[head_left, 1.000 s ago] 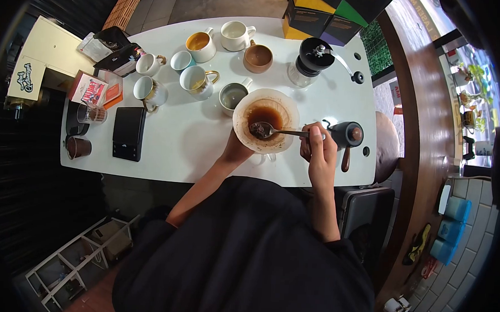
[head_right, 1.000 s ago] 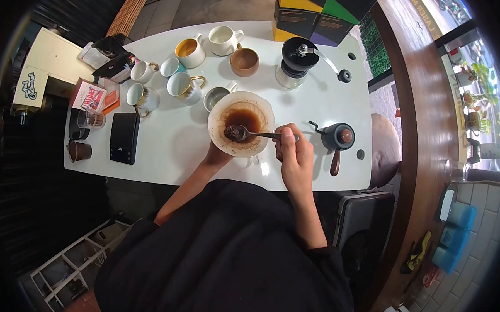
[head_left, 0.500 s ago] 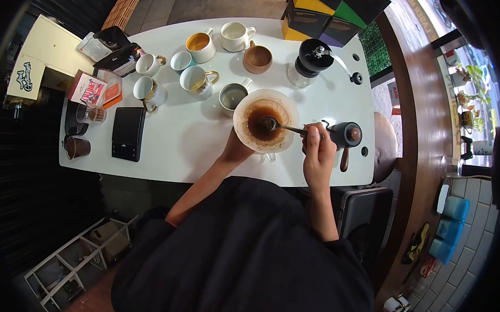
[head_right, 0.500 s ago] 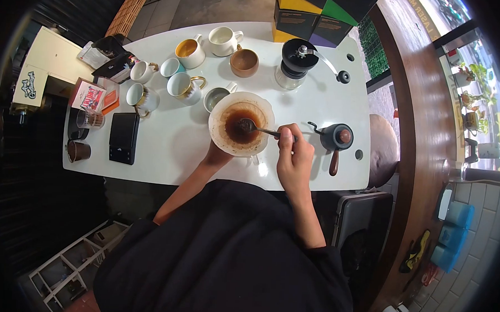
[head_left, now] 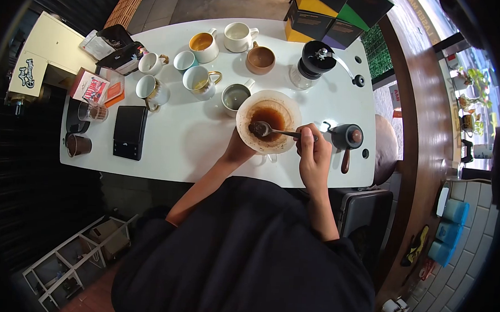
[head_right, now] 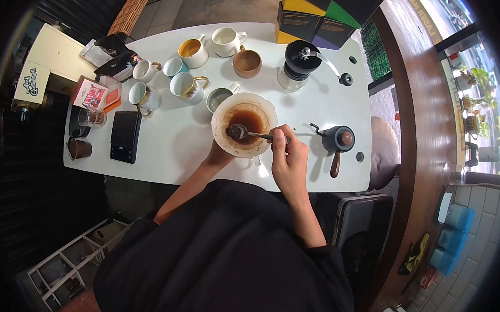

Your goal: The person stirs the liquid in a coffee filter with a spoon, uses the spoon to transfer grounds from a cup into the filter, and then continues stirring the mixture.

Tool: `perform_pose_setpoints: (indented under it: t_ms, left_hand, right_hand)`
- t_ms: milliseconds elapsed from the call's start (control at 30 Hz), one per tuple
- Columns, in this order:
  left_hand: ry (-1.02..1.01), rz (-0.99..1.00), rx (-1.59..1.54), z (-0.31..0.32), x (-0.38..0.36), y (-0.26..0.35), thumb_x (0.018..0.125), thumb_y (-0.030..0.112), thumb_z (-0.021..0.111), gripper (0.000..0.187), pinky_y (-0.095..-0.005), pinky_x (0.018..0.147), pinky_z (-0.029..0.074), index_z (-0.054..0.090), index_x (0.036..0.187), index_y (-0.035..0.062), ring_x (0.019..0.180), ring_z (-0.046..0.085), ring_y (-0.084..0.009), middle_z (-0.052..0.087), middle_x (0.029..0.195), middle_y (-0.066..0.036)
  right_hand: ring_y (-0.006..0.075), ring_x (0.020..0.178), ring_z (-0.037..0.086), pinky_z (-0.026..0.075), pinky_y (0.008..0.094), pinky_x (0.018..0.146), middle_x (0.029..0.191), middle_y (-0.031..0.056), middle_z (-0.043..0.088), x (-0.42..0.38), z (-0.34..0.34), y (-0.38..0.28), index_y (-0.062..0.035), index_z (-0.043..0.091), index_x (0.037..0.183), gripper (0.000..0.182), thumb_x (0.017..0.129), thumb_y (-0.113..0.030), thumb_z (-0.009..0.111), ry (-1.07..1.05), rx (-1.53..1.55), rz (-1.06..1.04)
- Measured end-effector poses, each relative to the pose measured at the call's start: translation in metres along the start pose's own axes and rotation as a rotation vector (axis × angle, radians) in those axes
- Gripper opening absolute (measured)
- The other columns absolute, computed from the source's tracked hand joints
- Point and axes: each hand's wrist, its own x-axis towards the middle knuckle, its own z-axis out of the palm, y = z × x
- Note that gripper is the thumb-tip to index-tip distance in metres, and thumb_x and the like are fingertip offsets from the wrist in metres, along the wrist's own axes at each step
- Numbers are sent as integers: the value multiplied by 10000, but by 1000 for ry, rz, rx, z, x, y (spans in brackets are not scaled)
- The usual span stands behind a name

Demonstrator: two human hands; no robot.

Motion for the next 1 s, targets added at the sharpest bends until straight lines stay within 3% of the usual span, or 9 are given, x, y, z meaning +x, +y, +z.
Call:
perform_pose_setpoints:
  t_ms: [167,233,433,733,800,833,1000]
  left_hand:
    - [0,-66,-14,0,-2,7,709,119,904,680,-356,978,508,559,1287,31,1112,634,-209,655,1223,-94]
    - [22,-53,2,1,-1,8,723,121,896,671,-353,989,501,555,1294,27,1127,628,-210,650,1237,-96]
    - [13,52,37,2,1,17,748,106,877,662,-348,1016,488,547,1316,26,1158,614,-207,636,1270,-96]
    - [18,23,13,3,2,20,782,93,849,605,-350,1015,486,558,1307,24,1159,614,-204,641,1266,-92]
    - [25,34,35,3,2,21,784,97,847,596,-351,1013,487,562,1302,23,1157,615,-206,643,1263,-91]
    - [30,44,56,3,2,22,786,100,844,587,-352,1011,488,566,1297,23,1155,617,-207,646,1259,-91]
    - [29,78,82,2,4,28,734,114,882,670,-349,1010,490,554,1313,31,1141,624,-206,648,1254,-87]
  right_hand:
    - [35,582,377,309,226,518,652,-20,468,-1,-5,-7,28,583,910,335,1091,-222,451,-21,10,-23]
    - [101,540,396,311,291,506,604,49,486,0,-6,-8,32,593,873,312,1065,-192,489,56,-14,-111]
    - [102,545,406,317,288,509,620,53,492,9,-21,-6,28,599,879,247,1042,-146,534,100,-104,-144]
    - [96,541,398,315,287,507,618,45,480,21,-24,-5,28,601,880,212,1022,-123,560,87,-265,-277]
    - [69,553,396,317,276,509,618,25,482,22,-26,-1,34,598,871,277,1047,-168,530,94,-69,-124]
    - [18,577,316,249,211,514,663,-51,428,23,-26,-2,18,577,903,326,1090,-225,467,60,34,-76]
    - [19,572,308,248,206,513,685,-59,410,31,-22,-1,-13,552,896,324,1091,-257,470,79,264,27]
